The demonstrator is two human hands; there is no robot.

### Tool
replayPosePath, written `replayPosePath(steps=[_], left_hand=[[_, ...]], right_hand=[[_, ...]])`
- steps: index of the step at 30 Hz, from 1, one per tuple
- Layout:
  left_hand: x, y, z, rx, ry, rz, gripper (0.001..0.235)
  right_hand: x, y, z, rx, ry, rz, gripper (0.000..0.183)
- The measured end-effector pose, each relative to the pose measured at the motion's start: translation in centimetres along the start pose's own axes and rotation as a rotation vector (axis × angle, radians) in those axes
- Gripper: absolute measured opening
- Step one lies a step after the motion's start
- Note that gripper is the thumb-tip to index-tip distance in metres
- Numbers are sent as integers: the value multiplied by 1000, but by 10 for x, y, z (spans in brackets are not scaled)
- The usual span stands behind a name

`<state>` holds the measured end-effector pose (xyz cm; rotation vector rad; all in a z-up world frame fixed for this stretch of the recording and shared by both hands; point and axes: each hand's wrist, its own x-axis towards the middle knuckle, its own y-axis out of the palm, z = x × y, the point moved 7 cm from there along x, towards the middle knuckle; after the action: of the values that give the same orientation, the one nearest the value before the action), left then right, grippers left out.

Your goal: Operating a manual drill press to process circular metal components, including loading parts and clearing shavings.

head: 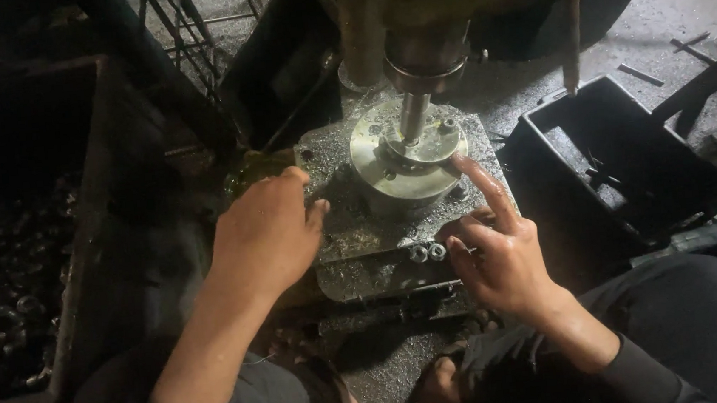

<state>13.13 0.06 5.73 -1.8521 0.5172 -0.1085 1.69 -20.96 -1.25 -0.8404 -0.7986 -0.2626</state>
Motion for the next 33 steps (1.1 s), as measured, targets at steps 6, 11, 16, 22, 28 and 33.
replayPosePath(steps=[6,11,16,22,28,33], left_hand=[[-1,6,2,38,-28,78,45],[0,12,5,31,-16,101,48],[-1,12,5,27,-39,133,50],[-1,9,10,57,-40,129,46],[0,-36,43,44,-140,-28,44],[6,-63,143,222,-339,-289,25]], right_hand=[[9,-4,9,16,9,21,13],[6,-1,5,0,25,48,13],[1,2,3,1,22,37,14],[2,2,4,25,37,41,14],[3,2,5,5,20,49,13],[4,1,15,-58,83,128,12]])
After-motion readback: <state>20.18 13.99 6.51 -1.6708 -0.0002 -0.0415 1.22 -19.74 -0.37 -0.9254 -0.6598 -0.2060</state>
